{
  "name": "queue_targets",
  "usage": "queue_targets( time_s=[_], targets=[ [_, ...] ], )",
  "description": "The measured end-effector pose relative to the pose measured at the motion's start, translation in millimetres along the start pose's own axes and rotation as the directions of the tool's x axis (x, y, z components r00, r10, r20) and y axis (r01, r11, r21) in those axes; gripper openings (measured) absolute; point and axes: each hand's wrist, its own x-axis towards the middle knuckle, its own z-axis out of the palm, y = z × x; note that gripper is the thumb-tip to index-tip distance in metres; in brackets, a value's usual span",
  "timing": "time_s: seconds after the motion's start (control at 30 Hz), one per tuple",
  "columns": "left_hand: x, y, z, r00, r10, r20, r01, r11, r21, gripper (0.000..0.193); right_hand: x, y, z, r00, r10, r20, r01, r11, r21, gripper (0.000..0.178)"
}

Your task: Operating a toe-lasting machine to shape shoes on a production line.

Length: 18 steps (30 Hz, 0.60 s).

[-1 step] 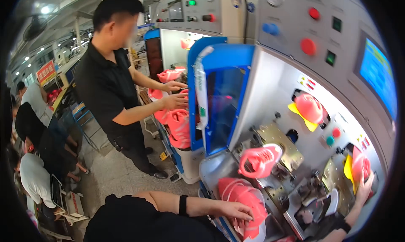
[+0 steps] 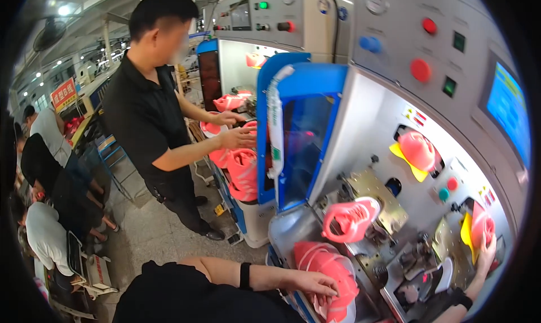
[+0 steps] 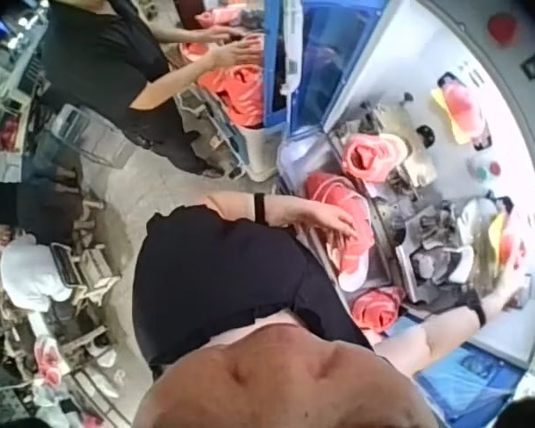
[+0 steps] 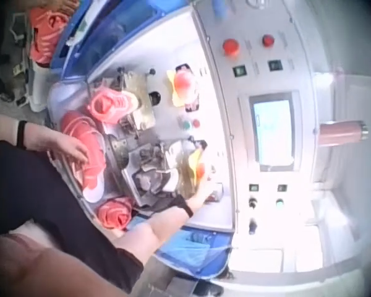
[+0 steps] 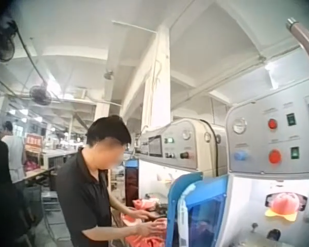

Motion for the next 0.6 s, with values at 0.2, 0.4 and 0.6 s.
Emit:
queue_targets(
  time_s=[0.2, 0.4, 0.6],
  targets=[
    [-54, 12, -58, 0.999, 0.041, -0.024, -0.043, 0.995, -0.088, 0.034, -23, -86, 6, 0.997, 0.077, -0.003, -0.076, 0.986, 0.150, 0.036],
    [-75, 27, -112, 0.999, 0.039, 0.037, -0.025, 0.952, -0.305, 0.034, -132, -165, 4, 0.974, 0.210, 0.080, -0.223, 0.945, 0.238, 0.034],
    [-68, 13, -156, 0.994, 0.011, 0.105, 0.013, 0.976, -0.218, 0.035, -220, -205, -53, 0.940, 0.277, 0.200, -0.323, 0.912, 0.254, 0.031]
  ],
)
